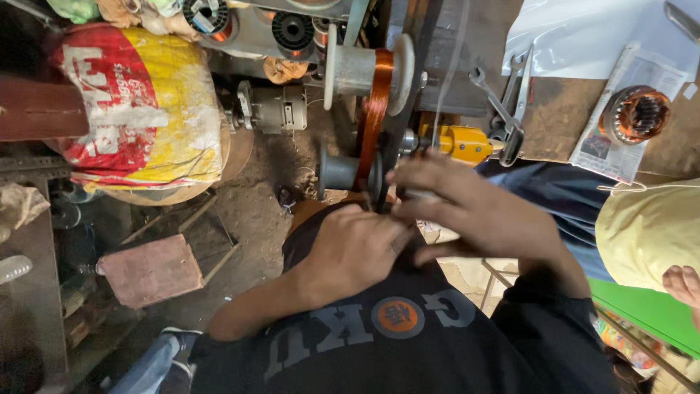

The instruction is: The person secures a copper wire to a rotating spool on a winding machine, then operates the machine to wind the wire onto the spool. The person uses scissors to cut the wire and a wrench to adjust the machine.

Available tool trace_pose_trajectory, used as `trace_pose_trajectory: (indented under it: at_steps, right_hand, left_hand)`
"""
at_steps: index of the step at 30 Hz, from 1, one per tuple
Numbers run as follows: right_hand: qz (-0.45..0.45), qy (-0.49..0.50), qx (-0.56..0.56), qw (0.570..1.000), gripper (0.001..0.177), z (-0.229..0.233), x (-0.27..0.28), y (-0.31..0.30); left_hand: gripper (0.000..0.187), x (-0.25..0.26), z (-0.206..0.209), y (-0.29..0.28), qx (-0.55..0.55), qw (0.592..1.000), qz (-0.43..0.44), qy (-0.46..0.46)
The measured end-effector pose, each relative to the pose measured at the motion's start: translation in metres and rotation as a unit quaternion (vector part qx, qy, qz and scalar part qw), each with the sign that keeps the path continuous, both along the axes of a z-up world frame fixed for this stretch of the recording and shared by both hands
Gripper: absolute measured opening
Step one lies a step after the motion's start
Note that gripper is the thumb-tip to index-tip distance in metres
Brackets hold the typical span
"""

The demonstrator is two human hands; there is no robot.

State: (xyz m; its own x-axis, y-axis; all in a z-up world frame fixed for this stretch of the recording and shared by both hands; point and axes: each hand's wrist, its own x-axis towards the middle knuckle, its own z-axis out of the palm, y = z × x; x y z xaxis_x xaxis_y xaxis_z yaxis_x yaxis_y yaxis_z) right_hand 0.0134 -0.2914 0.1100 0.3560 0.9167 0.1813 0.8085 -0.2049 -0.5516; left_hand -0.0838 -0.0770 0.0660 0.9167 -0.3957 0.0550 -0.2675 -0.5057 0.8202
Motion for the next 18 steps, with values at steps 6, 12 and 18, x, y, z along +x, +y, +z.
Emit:
trace_pose_trajectory:
  at_steps: [6,12,18]
  right_hand:
    - [-0.037,0.201,-0.103,0.973,0.054,-0.008,-0.026,0.012]
    - [-0.218,0.105,0.011,0.97,0.028,0.003,-0.047,0.012]
    - [-0.298,-0.006,0.055,0.953,0.025,-0.003,-0.045,0.016]
  left_hand:
    - [0.016,-0.014,0.0,0.017,0.023,0.999,-0.025,-0.008]
    - [0.018,-0.008,0.002,0.027,0.008,0.999,0.008,-0.047]
    - [0.017,0.004,-0.002,0.053,-0.005,0.992,0.038,-0.121]
